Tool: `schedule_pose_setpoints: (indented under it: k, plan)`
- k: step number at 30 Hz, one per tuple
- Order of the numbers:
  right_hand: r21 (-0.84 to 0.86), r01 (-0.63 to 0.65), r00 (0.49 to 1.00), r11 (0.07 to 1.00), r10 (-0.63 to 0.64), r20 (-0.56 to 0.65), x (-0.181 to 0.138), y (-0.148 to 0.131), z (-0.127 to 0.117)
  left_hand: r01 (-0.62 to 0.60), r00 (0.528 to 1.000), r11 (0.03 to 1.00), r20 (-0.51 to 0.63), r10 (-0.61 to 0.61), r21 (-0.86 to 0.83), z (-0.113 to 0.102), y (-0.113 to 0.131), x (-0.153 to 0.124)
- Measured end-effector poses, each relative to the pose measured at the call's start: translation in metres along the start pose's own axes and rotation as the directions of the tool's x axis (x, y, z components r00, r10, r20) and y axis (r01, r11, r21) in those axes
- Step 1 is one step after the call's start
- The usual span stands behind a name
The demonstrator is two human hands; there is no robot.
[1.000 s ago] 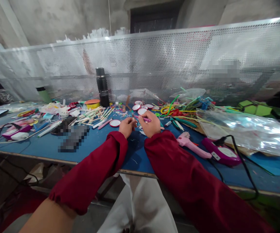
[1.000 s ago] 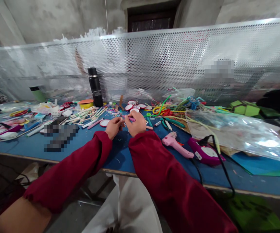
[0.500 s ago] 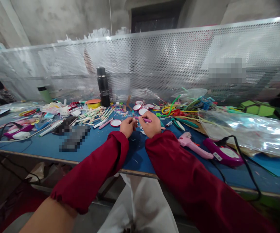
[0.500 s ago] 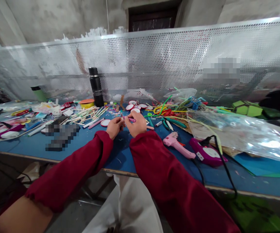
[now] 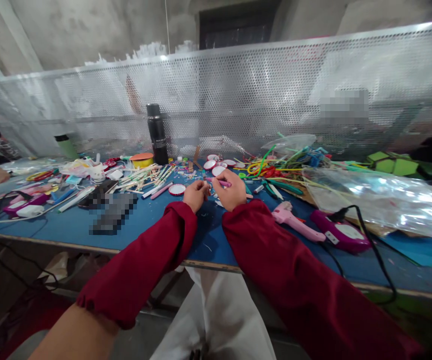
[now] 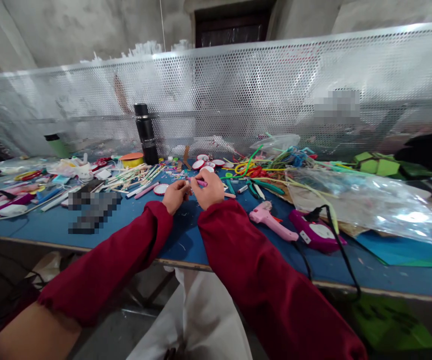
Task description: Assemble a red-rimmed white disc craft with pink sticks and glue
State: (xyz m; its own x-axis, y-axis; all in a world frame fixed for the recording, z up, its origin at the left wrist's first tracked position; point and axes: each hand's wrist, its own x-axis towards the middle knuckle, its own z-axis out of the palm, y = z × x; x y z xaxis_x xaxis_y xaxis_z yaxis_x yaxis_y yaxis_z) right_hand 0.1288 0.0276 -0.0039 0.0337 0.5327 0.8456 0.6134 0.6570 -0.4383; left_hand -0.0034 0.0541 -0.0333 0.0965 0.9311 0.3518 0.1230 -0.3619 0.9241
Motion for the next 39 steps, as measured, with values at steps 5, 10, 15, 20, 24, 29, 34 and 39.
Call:
schedule_pose_setpoints:
  k: [5, 10, 15, 20, 24, 29, 34, 39]
  plan:
    - [-0.01, -0.003, 1.0, 1.0, 0.003, 0.003, 0.0, 0.0, 0.0, 0.01, 1.0, 1.0, -0.004, -0.01, -0.008, 0.0, 0.002, 0.0]
    - [0.001, -0.007, 1.0, 1.0, 0.007, 0.011, 0.0, 0.002, 0.0, 0.034, 0.999, 0.999, -0.02, -0.034, 0.012, 0.001, 0.003, 0.0]
    - [-0.007, -0.011, 1.0, 1.0, 0.011, 0.004, 0.0, 0.003, 0.001, 0.036, 0.999, 0.999, -0.008, -0.036, -0.008, 0.001, 0.005, -0.001]
    - [0.005, -0.005, 1.0, 1.0, 0.004, 0.008, 0.0, 0.004, 0.0, 0.031, 0.999, 1.0, -0.012, -0.031, -0.003, 0.001, 0.006, -0.002]
    - [-0.009, -0.01, 1.0, 1.0, 0.01, -0.009, 0.0, 0.003, 0.0, 0.031, 0.999, 1.0, -0.009, -0.031, 0.0, 0.0, 0.009, -0.003]
    - [-0.001, -0.003, 1.0, 1.0, 0.003, -0.028, -0.001, 0.0, -0.001, 0.061, 0.998, 0.998, 0.0, -0.061, -0.029, 0.001, 0.011, -0.004]
    - [0.006, 0.007, 1.0, 1.0, -0.007, -0.015, 0.0, -0.002, -0.001, 0.067, 0.998, 0.996, -0.002, -0.067, -0.054, 0.002, 0.01, -0.003]
    - [-0.009, 0.0, 1.0, 1.0, 0.001, 0.016, 0.0, 0.002, 0.001, 0.064, 0.998, 0.997, -0.016, -0.065, -0.047, 0.002, 0.01, -0.003]
